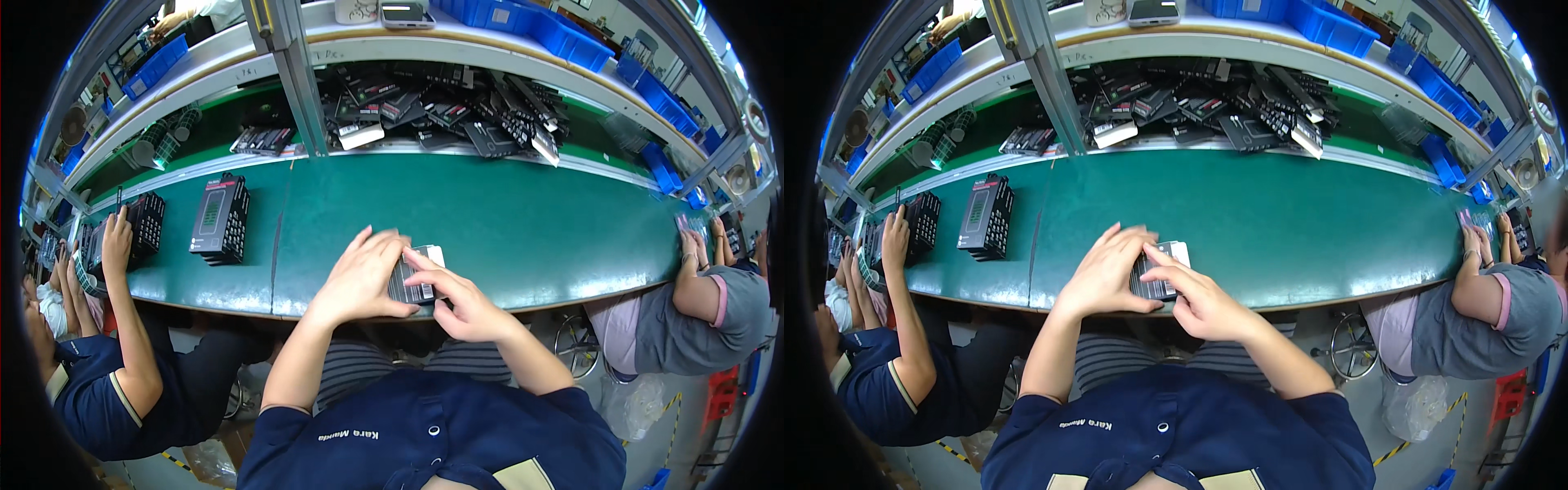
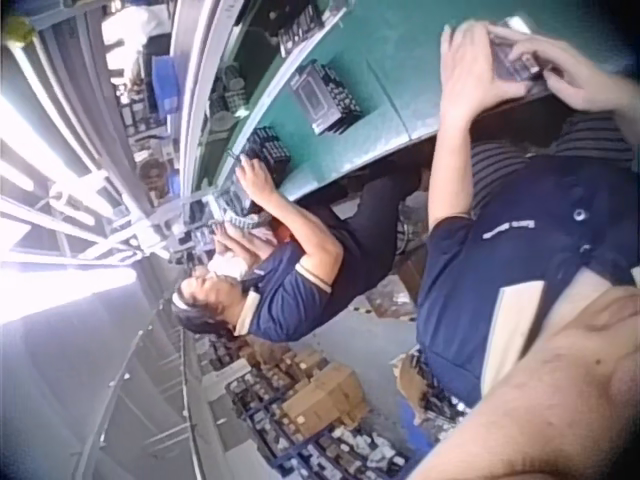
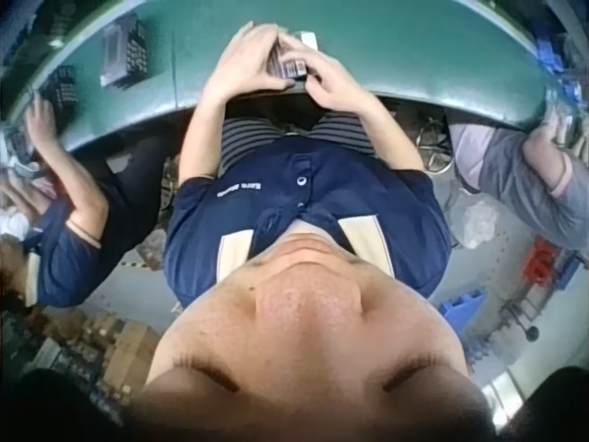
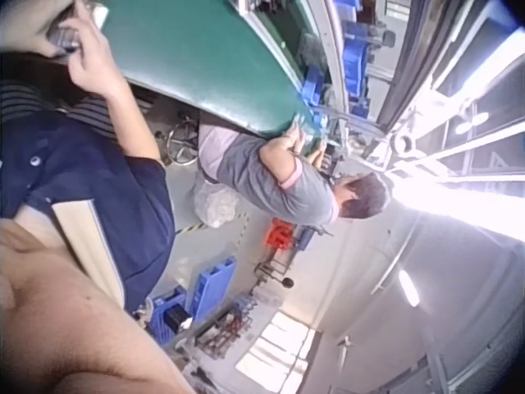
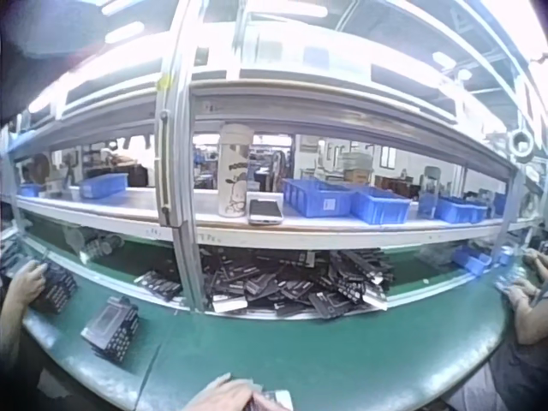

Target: The person repeatedly picks up small black boxes from a large pile on a green workbench, opens the clear plastic clamshell packaging, inserts the box, and closes the packaging. They then place the packaged items into a stack or a cardboard box. The process is repetitive and involves handling multiple identical items.

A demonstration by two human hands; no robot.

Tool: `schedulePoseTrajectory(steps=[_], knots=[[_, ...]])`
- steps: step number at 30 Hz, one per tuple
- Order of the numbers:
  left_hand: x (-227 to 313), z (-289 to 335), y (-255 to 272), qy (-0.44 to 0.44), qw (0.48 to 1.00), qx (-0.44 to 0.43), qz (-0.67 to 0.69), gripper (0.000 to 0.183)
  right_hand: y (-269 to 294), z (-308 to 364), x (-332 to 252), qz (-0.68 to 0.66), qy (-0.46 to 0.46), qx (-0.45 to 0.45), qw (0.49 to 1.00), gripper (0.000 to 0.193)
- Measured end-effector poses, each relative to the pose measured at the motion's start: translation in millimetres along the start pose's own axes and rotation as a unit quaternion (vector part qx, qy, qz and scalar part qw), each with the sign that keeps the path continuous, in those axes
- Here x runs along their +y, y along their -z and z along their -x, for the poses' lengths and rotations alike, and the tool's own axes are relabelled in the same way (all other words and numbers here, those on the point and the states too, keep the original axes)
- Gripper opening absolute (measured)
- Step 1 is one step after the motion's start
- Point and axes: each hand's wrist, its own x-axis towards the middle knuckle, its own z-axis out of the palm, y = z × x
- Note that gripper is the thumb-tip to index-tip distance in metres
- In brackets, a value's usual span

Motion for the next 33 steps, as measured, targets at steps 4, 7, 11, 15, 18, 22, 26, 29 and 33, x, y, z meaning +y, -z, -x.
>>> schedulePoseTrajectory(steps=[4,7,11,15,18,22,26,29,33], knots=[[30.3,-9.9,3.7,0.057,0.966,0.216,0.132,0.1,10.5,-19.9,-20.4,-0.258,0.003,0.207,0.944,0.049],[38.4,-16.7,-29.7,-0.004,0.907,0.375,0.192,0.094,8.1,-28.2,-21.7,-0.51,-0.11,0.169,0.836,0.04],[46.1,-18.8,-31.6,0.013,0.792,0.394,0.466,0.053,-19.4,-44.2,-27.7,-0.258,0.03,0.31,0.915,0.025],[52.9,-21.3,-8.7,0.005,0.716,0.37,0.592,0.013,-27.5,-43.4,-11.7,0.021,0.132,0.366,0.921,0.016],[54.2,-18.7,-13.5,0.011,0.723,0.398,0.564,0.011,-33.9,-46.4,-22.0,-0.254,0.053,0.366,0.894,0.016],[54.4,-19.3,-13.3,0.0,0.757,0.407,0.511,0.014,-26.3,-50.6,-19.6,-0.353,0.082,0.354,0.862,0.011],[38.6,-13.3,-26.0,-0.026,0.788,0.44,0.43,0.011,-26.5,-47.5,-8.4,-0.303,0.11,0.314,0.893,0.023],[25.5,-6.6,-25.9,-0.018,0.85,0.443,0.286,0.009,-40.3,-33.3,31.3,-0.018,0.127,0.329,0.936,0.049],[25.2,1.2,-16.0,0.151,0.804,0.407,0.407,0.039,-37.7,-34.1,35.2,0.058,0.25,0.383,0.887,0.044]])
